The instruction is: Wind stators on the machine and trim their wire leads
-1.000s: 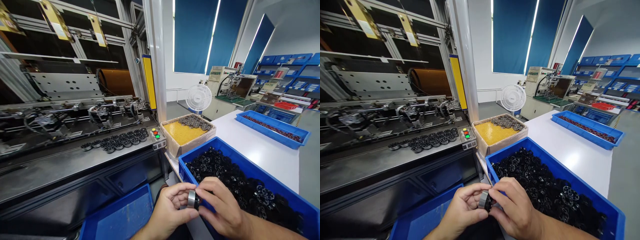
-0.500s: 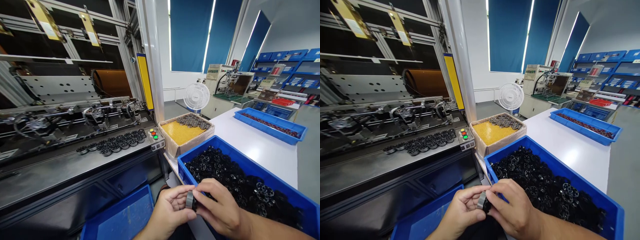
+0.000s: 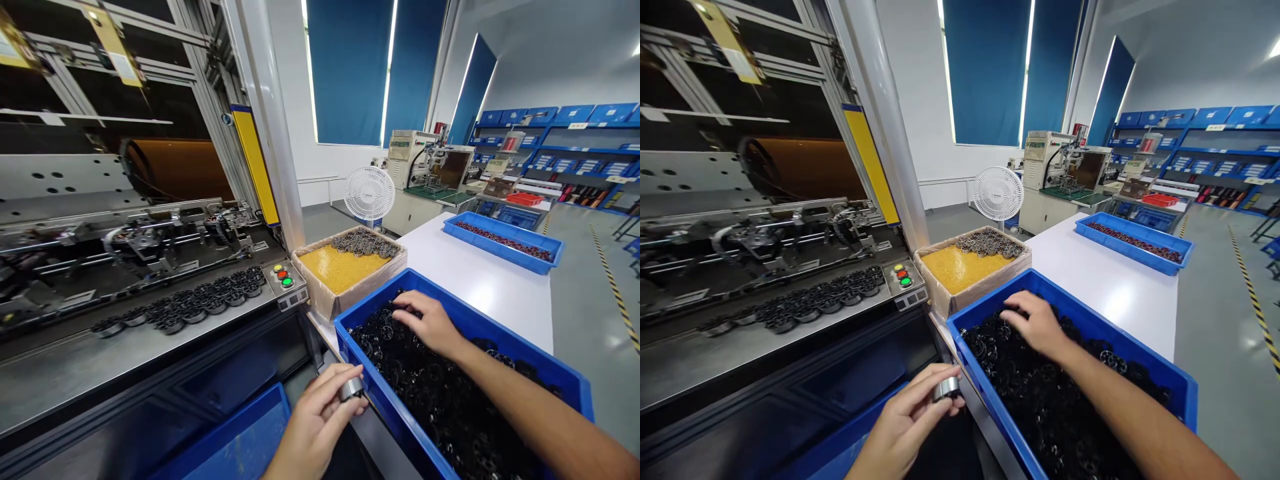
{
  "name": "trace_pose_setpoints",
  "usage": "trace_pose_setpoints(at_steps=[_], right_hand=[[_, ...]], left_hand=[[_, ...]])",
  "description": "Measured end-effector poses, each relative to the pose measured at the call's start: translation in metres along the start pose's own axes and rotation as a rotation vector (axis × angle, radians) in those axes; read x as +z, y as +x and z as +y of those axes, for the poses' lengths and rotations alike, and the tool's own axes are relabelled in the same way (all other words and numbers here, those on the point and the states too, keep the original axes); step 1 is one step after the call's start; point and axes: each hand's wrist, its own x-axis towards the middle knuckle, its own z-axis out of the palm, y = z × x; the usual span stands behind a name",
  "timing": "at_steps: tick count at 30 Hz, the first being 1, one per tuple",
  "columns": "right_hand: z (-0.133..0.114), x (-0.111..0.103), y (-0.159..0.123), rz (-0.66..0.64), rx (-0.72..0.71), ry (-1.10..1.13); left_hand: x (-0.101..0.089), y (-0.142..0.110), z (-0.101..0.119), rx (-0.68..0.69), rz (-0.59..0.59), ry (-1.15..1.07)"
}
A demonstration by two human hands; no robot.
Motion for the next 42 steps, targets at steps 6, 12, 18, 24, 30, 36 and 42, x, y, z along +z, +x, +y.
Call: trace_pose_setpoints(at_steps=[6,12,18,24,30,36,42], right_hand=[[0.091,0.007,-0.017,-0.136,0.190,-0.240],[0.089,0.017,-0.015,-0.212,0.289,-0.308],[-0.014,0.002,-0.004,-0.103,0.077,-0.142],[-0.104,0.014,-0.031,0.027,-0.251,0.278],[-0.100,0.015,-0.032,0.043,-0.253,0.298],[-0.103,0.010,-0.032,-0.067,-0.340,0.280],[-0.098,0.014,-0.030,-0.012,-0.480,0.156]], left_hand=[[-0.012,0.010,0.001,-0.073,0.138,-0.004],[-0.010,-0.003,0.007,0.218,0.162,0.302],[-0.013,-0.005,0.014,0.256,0.174,0.308],[0.009,0.000,0.009,0.054,0.031,-0.181],[0.025,0.002,0.010,-0.049,0.032,-0.338],[0.020,0.002,0.013,-0.010,0.069,-0.298],[0.017,0.001,0.015,-0.027,0.044,-0.348]])
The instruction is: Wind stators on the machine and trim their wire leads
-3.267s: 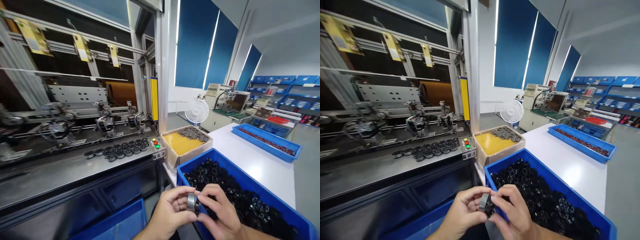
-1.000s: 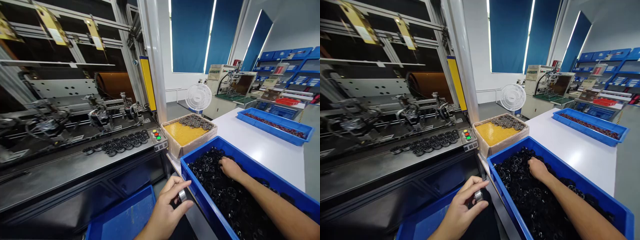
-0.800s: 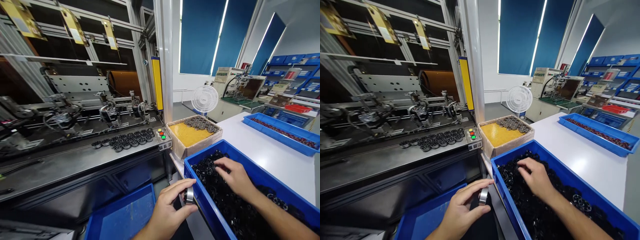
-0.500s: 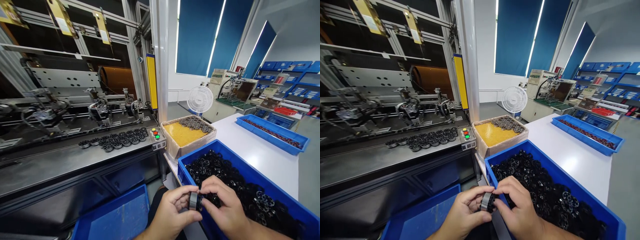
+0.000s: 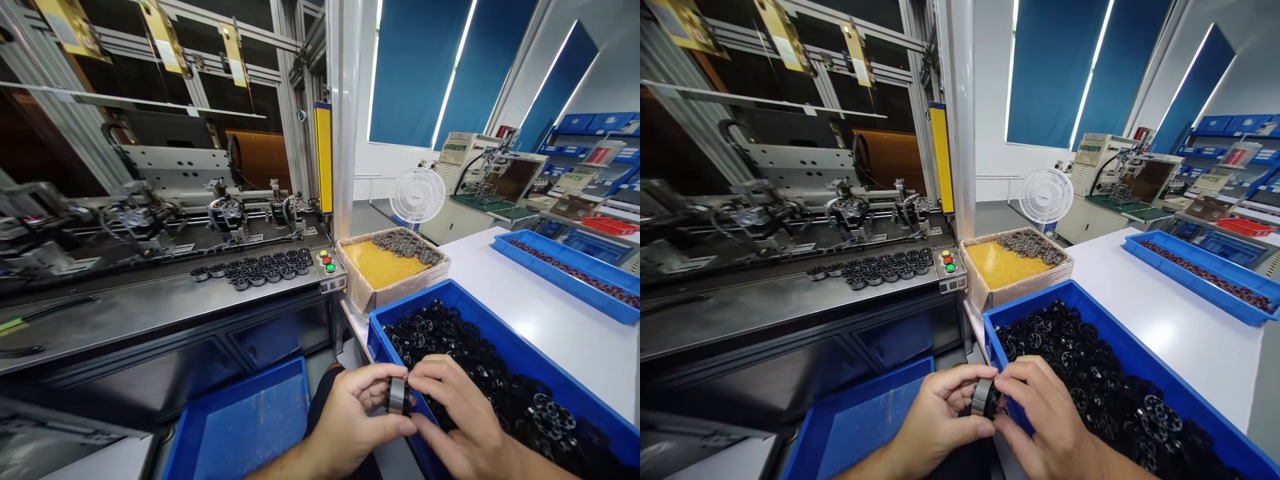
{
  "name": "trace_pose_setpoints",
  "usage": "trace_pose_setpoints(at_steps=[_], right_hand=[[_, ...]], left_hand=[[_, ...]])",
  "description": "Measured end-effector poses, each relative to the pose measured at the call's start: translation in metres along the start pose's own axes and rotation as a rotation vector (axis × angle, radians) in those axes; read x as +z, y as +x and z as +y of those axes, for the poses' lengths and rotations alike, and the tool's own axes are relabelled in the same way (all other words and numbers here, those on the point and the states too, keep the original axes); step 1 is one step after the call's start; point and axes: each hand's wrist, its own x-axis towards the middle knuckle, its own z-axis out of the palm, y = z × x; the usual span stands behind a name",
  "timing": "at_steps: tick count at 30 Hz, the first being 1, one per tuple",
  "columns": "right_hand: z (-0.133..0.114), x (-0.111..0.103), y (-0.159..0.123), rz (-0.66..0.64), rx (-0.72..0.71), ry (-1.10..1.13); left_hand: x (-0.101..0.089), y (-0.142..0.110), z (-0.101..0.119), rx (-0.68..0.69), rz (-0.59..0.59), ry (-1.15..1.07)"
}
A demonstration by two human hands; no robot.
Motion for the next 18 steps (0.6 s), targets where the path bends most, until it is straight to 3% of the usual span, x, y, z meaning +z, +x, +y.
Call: trace_pose_setpoints(at_steps=[18], right_hand=[[0.0089,-0.0027,-0.0043,-0.057,-0.094,-0.149]], left_hand=[[-0.0045,-0.0014,-0.0036,-0.056,-0.028,-0.061]])
